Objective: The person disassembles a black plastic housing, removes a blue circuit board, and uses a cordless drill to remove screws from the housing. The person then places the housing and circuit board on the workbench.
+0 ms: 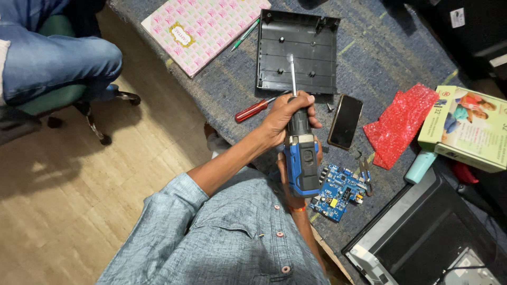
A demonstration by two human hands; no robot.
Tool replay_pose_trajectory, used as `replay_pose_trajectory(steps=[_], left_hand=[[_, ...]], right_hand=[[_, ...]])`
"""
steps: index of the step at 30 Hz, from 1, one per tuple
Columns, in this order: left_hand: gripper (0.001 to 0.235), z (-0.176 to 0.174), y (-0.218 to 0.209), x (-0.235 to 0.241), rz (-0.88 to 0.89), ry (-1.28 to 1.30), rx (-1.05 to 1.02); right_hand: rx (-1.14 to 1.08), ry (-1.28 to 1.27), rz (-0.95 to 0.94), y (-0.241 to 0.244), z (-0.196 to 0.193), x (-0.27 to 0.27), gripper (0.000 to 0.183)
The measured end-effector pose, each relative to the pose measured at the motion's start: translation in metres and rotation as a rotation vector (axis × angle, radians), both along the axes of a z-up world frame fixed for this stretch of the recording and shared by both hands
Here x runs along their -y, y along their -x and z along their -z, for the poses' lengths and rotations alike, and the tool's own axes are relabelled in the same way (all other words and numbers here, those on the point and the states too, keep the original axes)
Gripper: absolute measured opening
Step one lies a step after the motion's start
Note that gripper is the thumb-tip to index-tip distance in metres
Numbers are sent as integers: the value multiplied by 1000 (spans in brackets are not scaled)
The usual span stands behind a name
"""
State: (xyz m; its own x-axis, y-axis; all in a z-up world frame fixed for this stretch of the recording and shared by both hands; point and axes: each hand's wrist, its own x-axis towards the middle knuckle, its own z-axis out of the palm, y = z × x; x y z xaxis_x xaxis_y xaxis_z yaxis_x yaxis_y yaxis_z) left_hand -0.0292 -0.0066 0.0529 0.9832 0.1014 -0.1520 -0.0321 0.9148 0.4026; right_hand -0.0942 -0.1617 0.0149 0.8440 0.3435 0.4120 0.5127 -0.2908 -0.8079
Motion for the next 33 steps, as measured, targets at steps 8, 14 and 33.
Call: replay_pose_trajectory(steps=[8, 14, 33], left_hand=[[46, 22, 24, 9, -22, -459, -76], [49, 44, -1, 6, 257, -236, 233], [20, 49, -38, 5, -23, 22, 115]], right_hand=[[207, 96, 58, -42, 14, 20, 59], [-912, -609, -215, -43, 34, 39, 41], [-698, -443, -243, -59, 62, 13, 79]])
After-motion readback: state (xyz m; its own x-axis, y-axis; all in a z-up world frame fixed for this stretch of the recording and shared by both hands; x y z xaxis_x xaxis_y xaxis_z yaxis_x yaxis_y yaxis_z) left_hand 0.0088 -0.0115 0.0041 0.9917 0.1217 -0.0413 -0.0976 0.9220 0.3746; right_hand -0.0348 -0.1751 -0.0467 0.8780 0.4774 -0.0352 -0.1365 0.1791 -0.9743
